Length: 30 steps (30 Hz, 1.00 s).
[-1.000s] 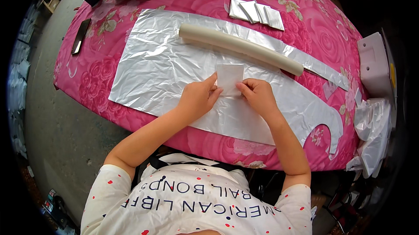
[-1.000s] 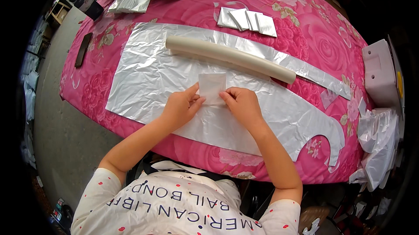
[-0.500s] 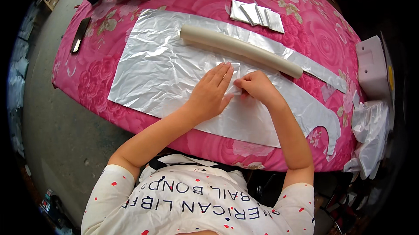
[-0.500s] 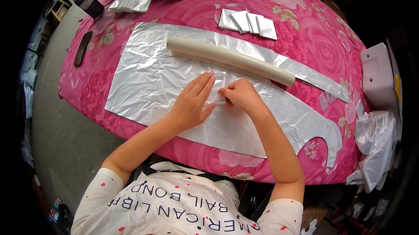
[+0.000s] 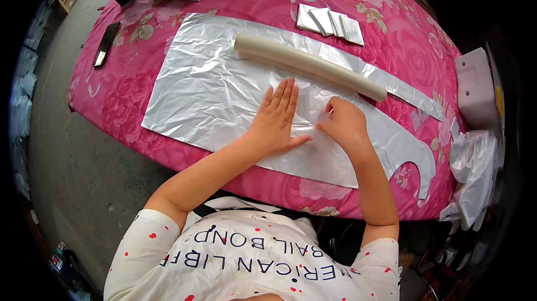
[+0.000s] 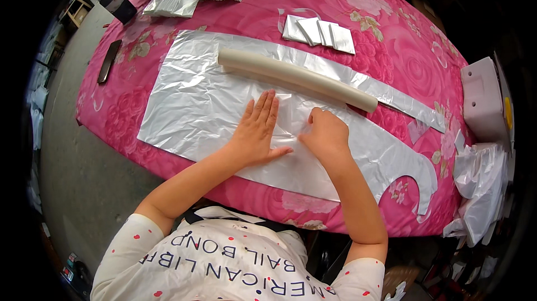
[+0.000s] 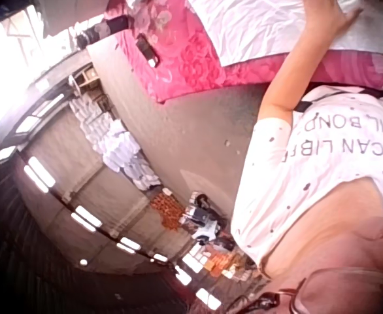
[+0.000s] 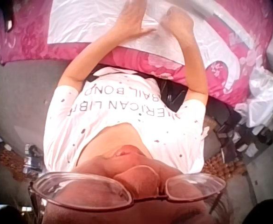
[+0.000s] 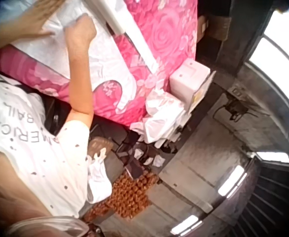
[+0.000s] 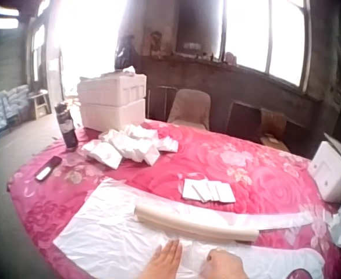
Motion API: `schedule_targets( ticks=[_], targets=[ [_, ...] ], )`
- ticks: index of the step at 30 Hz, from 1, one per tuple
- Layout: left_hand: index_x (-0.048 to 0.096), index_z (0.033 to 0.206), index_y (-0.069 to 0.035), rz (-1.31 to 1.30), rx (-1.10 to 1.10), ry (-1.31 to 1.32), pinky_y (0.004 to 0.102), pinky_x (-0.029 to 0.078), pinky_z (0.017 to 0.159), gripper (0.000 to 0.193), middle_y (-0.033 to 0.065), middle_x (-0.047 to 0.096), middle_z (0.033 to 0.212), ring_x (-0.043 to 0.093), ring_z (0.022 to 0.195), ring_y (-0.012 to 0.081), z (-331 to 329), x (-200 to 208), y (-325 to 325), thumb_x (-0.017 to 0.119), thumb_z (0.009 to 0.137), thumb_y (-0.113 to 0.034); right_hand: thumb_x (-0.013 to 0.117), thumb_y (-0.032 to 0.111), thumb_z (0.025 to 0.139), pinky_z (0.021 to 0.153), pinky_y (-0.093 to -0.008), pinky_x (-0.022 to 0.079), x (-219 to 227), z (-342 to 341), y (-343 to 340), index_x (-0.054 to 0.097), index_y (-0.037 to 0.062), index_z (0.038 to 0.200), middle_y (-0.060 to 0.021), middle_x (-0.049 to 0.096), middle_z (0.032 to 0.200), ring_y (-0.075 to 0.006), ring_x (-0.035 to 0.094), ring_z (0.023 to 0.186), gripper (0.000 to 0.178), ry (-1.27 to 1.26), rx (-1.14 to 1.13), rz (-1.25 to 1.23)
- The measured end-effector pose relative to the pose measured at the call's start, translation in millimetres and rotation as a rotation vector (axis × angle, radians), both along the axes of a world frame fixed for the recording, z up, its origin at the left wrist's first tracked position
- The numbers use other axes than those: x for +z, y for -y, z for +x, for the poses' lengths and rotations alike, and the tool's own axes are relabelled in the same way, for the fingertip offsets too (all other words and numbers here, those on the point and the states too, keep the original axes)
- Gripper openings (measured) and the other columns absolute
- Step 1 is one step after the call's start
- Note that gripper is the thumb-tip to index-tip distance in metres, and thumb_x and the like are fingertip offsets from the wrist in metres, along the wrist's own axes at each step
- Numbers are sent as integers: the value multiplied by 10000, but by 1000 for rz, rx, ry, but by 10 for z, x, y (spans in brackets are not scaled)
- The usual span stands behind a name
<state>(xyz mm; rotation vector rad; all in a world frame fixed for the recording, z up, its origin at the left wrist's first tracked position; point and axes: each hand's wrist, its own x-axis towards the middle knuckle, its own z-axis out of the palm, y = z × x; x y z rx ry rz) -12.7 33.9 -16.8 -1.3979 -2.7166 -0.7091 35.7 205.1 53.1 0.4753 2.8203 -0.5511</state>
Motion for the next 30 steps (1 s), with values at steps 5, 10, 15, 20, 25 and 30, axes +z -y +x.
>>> schedule_targets(
  ticks=[5,10,15,20,25,30],
  targets=[
    [190,1395,20,363,26,219,426,168,1090,814,253,211,1431,201,1344,346,104,111,330,633,799,-311,705,241,720,936,-407,400,-204,-64,119,538,-10,1131,-164,532,1187,-324,494,1111,510,-595,409,139],
    [579,1123,33,357,105,1444,297,479,844,298,124,645,1048,620,948,176,553,314,1312,566,889,-152,579,467,804,1092,-448,171,-635,-19,489,272,-47,1365,-207,227,1448,-343,194,1352,821,-420,465,94],
    [574,1121,43,283,521,1746,251,499,805,302,132,649,1028,622,933,154,1004,152,2084,526,923,-179,518,538,822,1099,-473,91,-524,474,1289,169,-28,1408,-205,138,1479,-344,105,1379,886,-303,516,-218],
    [607,1020,46,576,738,1706,219,467,661,268,77,644,877,579,743,95,1196,93,1982,540,916,-192,524,498,842,1099,-470,63,-454,741,1765,147,-8,1420,-197,126,1483,-345,71,1384,856,-206,679,-493],
    [649,879,22,305,517,1313,233,389,507,184,0,583,634,493,554,56,1183,168,1923,579,886,-148,525,379,881,1083,-446,180,-260,548,1524,276,12,1391,-188,282,1427,-356,223,1337,676,-381,602,-746],
    [660,921,-20,151,168,834,287,432,522,144,125,654,692,531,506,176,898,693,1662,607,858,-139,504,322,919,1079,-376,229,-7,202,897,336,91,1386,-120,375,1393,-261,337,1292,547,377,449,-1268]
  ],
)
